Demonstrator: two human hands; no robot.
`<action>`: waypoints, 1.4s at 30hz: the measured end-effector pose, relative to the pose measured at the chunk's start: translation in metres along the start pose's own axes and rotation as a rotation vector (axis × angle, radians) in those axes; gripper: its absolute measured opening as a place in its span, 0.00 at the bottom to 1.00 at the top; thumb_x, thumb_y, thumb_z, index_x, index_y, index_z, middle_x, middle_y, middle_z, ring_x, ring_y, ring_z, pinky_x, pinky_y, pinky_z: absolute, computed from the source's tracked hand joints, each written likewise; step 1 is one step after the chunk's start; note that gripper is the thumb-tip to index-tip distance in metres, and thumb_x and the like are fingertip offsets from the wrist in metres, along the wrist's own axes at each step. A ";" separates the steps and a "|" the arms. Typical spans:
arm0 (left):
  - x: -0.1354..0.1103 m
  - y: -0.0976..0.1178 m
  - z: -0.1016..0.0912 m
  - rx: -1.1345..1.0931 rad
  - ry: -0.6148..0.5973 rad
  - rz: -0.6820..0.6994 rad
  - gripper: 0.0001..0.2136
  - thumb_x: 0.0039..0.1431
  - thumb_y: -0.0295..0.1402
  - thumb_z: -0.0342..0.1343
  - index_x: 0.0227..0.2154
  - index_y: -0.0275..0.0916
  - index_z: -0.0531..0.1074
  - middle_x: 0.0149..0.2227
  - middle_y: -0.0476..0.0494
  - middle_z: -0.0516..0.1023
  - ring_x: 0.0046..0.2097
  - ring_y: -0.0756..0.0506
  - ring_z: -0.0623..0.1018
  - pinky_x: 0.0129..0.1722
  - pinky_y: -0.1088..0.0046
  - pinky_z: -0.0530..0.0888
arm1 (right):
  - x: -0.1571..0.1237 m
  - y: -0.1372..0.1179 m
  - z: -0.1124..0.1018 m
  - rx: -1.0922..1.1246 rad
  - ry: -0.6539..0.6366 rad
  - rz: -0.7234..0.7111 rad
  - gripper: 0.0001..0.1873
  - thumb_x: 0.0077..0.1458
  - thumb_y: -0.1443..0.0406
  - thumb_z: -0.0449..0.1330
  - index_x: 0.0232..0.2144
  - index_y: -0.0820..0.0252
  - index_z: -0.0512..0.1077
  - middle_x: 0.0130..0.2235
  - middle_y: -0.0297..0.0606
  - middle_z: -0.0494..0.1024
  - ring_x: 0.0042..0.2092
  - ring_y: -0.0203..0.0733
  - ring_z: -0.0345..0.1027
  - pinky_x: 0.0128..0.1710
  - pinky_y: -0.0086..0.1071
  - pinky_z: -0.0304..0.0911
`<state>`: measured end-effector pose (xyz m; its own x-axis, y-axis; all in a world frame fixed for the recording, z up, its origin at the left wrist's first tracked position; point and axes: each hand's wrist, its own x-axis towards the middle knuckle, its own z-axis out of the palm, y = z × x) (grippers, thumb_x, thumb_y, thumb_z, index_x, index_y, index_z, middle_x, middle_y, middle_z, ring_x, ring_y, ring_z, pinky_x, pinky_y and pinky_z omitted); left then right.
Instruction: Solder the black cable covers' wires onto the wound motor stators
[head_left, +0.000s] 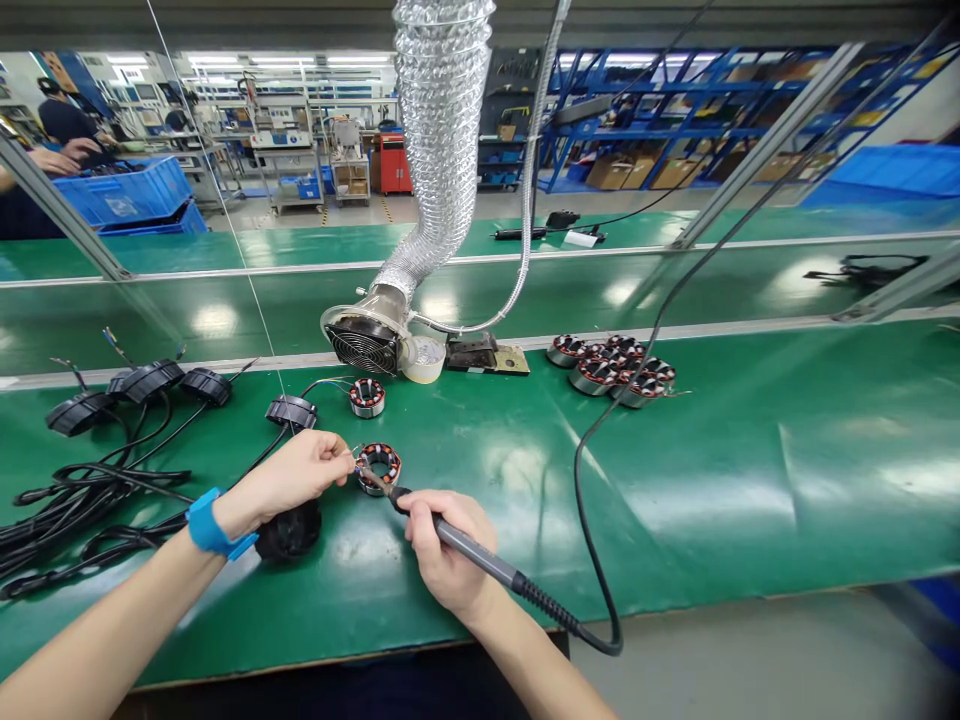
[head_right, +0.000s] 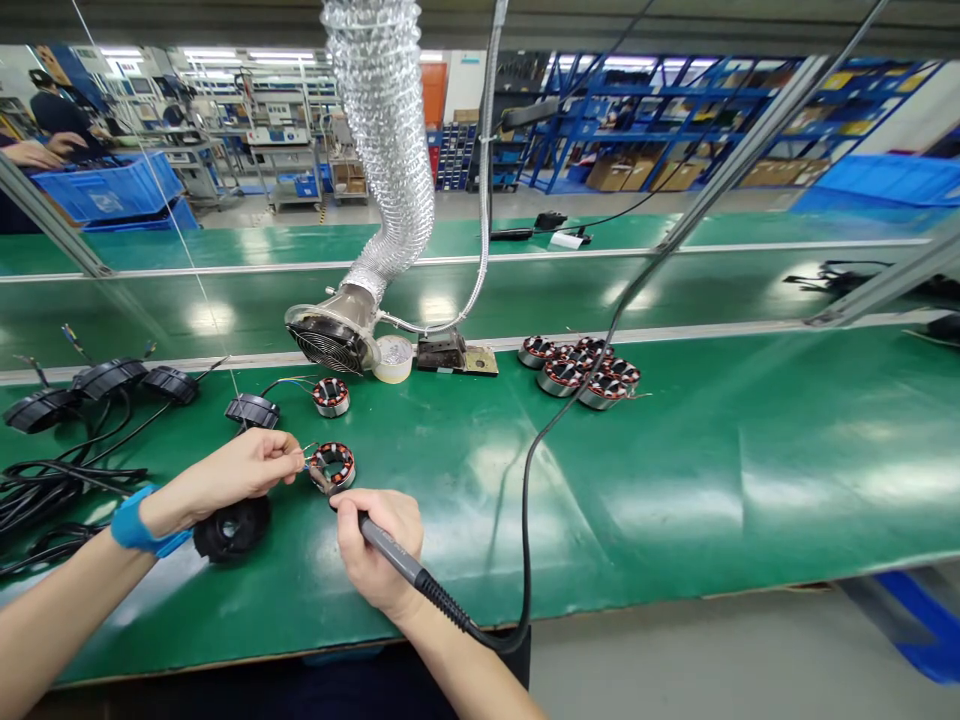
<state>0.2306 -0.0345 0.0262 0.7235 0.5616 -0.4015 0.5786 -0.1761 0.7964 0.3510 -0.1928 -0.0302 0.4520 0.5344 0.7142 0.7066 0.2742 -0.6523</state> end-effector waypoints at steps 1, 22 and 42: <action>0.000 0.001 0.000 0.003 0.004 0.000 0.11 0.51 0.41 0.56 0.25 0.37 0.67 0.19 0.56 0.61 0.20 0.53 0.55 0.20 0.75 0.50 | 0.000 0.000 0.000 0.002 -0.006 0.010 0.11 0.60 0.69 0.53 0.29 0.59 0.74 0.21 0.31 0.77 0.22 0.35 0.73 0.30 0.30 0.70; 0.001 -0.001 -0.001 -0.046 -0.028 -0.011 0.09 0.53 0.37 0.54 0.24 0.37 0.65 0.16 0.59 0.56 0.19 0.54 0.52 0.20 0.74 0.48 | -0.011 0.010 0.002 0.120 0.062 0.239 0.11 0.63 0.65 0.53 0.31 0.59 0.74 0.22 0.33 0.75 0.22 0.35 0.72 0.21 0.25 0.66; -0.001 -0.002 -0.013 0.012 -0.120 0.050 0.14 0.53 0.45 0.57 0.27 0.37 0.67 0.20 0.54 0.66 0.22 0.51 0.65 0.23 0.76 0.63 | 0.002 0.028 0.034 -0.107 -0.363 0.115 0.38 0.52 0.74 0.62 0.62 0.53 0.56 0.58 0.47 0.63 0.54 0.48 0.67 0.53 0.41 0.68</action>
<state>0.2237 -0.0241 0.0305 0.7908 0.4513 -0.4136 0.5449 -0.2112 0.8114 0.3532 -0.1571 -0.0560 0.3234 0.8098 0.4895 0.7241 0.1212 -0.6790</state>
